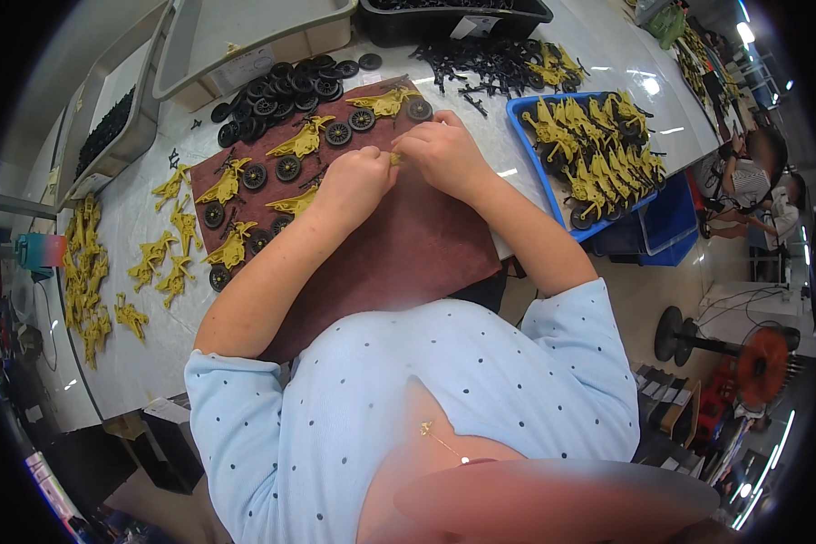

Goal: The person assembles small yellow toy motorcycles by hand, attaching black plastic wheels to them.

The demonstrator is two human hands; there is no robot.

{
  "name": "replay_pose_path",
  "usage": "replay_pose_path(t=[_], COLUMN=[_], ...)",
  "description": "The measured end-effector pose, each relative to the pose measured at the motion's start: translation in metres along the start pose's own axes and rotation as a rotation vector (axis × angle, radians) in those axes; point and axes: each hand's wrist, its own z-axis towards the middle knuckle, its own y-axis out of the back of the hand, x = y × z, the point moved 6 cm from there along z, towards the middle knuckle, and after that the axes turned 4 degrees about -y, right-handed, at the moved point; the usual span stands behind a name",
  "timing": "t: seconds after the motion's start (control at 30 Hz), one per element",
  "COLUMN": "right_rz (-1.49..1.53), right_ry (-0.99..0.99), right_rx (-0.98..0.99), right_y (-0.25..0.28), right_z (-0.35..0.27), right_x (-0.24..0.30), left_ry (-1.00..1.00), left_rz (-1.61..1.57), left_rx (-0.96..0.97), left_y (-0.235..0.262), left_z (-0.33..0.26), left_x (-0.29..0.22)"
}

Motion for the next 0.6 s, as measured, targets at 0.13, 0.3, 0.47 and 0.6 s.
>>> replay_pose_path(t=[0.13,0.3,0.47,0.6], right_rz=[0.194,1.052,1.458,1.359], right_ry=[0.026,-0.407,-0.379,-0.257], right_rx=[-0.123,-0.096,-0.126,-0.174], right_y=[0.020,0.018,0.015,0.031], right_z=[0.005,-0.023,-0.039,-0.041], right_x=[0.002,-0.014,0.016,0.040], left_ry=[0.047,0.183,0.273,0.059], left_rz=[-0.180,-0.449,-0.622,-0.425], left_rx=[-0.098,-0.168,-0.269,-0.374], left_y=[0.020,0.049,0.064,0.080], left_z=[-0.002,-0.017,-0.028,-0.035], left_x=[0.002,-0.010,-0.031,-0.043])
